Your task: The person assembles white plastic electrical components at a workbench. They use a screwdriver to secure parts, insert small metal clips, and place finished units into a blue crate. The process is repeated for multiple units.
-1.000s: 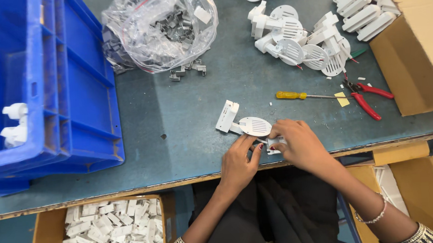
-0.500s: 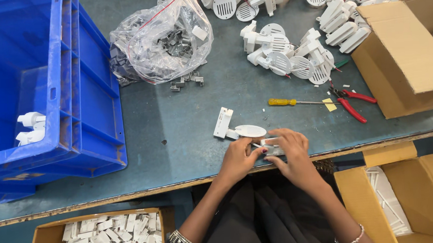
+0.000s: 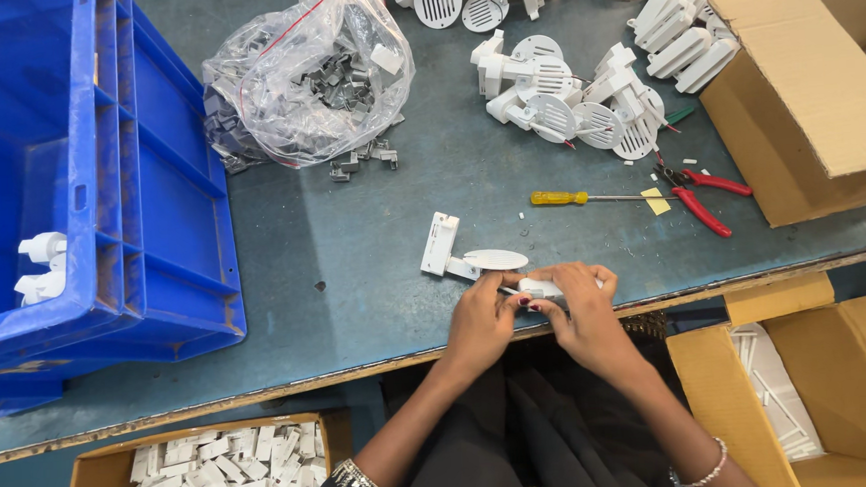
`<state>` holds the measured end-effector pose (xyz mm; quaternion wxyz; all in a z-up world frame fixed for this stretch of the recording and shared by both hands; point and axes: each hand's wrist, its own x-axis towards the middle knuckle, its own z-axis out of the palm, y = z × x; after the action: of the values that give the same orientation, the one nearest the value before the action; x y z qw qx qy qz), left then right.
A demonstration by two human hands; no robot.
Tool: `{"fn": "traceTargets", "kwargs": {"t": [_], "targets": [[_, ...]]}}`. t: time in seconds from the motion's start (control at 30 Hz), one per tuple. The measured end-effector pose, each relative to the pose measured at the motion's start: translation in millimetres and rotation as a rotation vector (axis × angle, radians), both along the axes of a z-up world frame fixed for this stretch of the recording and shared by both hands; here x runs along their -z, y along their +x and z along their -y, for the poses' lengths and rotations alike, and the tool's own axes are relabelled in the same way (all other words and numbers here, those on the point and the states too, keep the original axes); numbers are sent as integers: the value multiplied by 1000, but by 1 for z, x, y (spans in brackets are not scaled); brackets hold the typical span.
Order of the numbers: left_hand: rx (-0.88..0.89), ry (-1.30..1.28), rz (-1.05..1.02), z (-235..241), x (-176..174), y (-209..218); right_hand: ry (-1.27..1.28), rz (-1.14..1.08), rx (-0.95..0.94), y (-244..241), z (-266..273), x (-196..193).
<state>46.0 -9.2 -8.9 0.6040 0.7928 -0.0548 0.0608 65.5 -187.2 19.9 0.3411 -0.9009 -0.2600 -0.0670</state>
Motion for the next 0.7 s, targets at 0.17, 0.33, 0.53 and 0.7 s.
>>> {"fn": "traceTargets", "kwargs": {"t": [0.17,0.33,0.53,0.7], "targets": [[87,123,-54,-12,1,0,-51,19,-104,5,8,-7],[67,159,3,-10,3,-3,-63,-15,-47,0,5,-8],[18,184,-55,-3,0,-2,-116,-103,28,-1,-1,-9],[91,187,-164,-10,-4,0,-79,-85,-48,3,5,-12]]}}
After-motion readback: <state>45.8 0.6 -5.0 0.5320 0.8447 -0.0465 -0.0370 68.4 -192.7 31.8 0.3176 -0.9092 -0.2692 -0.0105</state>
